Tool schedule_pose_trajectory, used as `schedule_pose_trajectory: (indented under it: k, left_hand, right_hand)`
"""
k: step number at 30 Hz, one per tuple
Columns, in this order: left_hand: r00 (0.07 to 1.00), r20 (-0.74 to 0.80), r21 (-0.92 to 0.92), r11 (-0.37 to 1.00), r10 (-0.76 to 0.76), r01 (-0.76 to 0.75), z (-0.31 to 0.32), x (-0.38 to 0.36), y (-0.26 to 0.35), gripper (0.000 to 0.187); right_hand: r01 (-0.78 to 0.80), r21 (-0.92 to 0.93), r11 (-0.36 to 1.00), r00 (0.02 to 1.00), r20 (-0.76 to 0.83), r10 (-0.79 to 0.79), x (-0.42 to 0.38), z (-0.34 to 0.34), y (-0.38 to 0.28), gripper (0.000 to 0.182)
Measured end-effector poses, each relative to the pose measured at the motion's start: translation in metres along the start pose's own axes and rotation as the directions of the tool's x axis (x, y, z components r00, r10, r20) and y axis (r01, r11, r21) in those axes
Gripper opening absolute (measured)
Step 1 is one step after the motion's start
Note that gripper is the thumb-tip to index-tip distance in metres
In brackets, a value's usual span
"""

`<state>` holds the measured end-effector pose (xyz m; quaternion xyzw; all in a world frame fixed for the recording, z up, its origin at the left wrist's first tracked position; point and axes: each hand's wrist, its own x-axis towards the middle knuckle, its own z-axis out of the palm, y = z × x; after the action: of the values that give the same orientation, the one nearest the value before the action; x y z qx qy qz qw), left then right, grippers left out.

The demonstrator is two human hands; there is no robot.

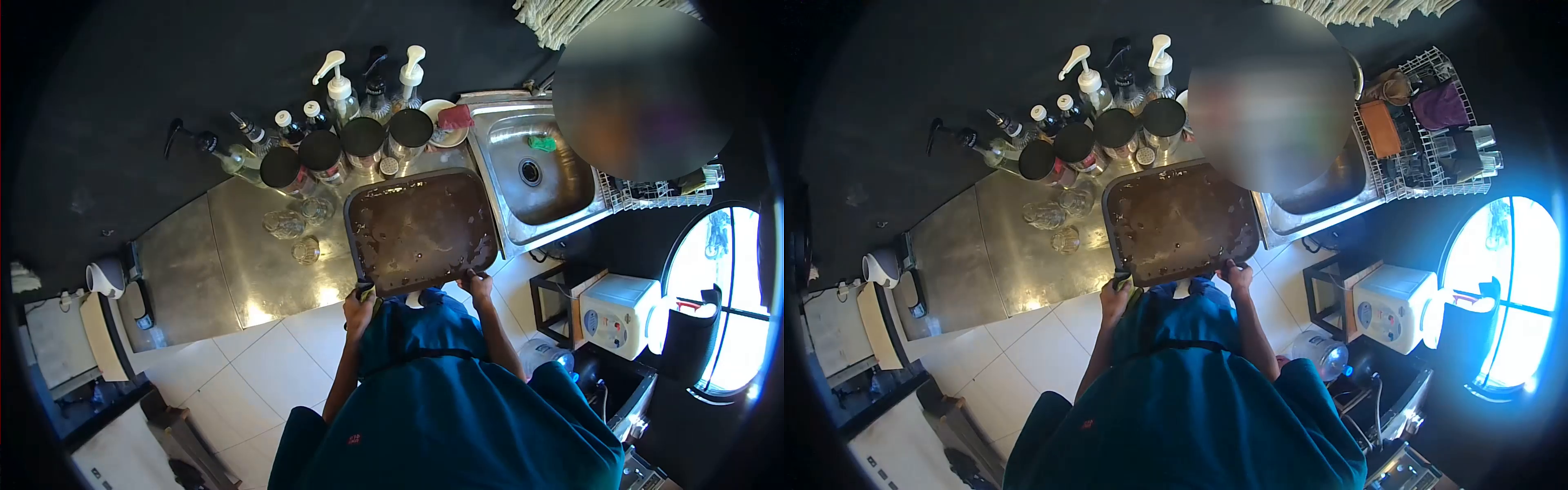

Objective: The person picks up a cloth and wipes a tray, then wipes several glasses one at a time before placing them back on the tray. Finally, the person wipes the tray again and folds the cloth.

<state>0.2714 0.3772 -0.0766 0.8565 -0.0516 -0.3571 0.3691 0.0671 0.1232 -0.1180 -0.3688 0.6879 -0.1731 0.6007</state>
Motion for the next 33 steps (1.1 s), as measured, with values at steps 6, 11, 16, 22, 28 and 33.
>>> schedule_pose_trajectory:
  k: [6, 11, 16, 22, 28, 33]
  left_hand:
    - [0.997, -0.015, -0.101, 0.991, 0.081, -0.083, -0.007, -0.007, 0.006, 0.032]
    - [0.993, 0.104, -0.142, 0.989, 0.049, -0.034, -0.013, 0.005, -0.013, 0.034]
    - [0.989, 0.135, -0.072, 0.996, 0.061, -0.052, -0.014, 0.002, -0.013, 0.036]
    - [0.954, 0.259, -0.043, 0.989, 0.151, -0.145, -0.059, -0.025, 0.035, 0.035]
    - [0.88, 0.346, -0.463, 0.875, 0.325, -0.141, -0.051, -0.047, 0.143, 0.035]
    - [0.825, 0.323, -0.857, 0.513, 0.465, 0.046, -0.029, -0.072, 0.204, 0.028]
  right_hand:
    - [0.022, -0.104, 0.994, 0.999, 0.027, -0.019, -0.003, -0.004, -0.006, 0.025]
    - [0.105, -0.16, 0.982, 0.994, 0.043, -0.1, -0.002, -0.002, -0.015, 0.022]
    - [0.1, -0.13, 0.986, 0.992, 0.091, -0.089, 0.01, -0.009, -0.009, 0.027]
    - [0.267, -0.459, 0.847, 0.943, -0.058, -0.329, -0.027, -0.009, -0.017, 0.041]
    - [0.561, -0.184, 0.807, 0.587, 0.775, -0.231, -0.113, 0.015, -0.1, 0.056]
    - [0.029, -0.016, 0.999, 0.572, 0.82, -0.003, -0.138, 0.019, -0.135, 0.061]
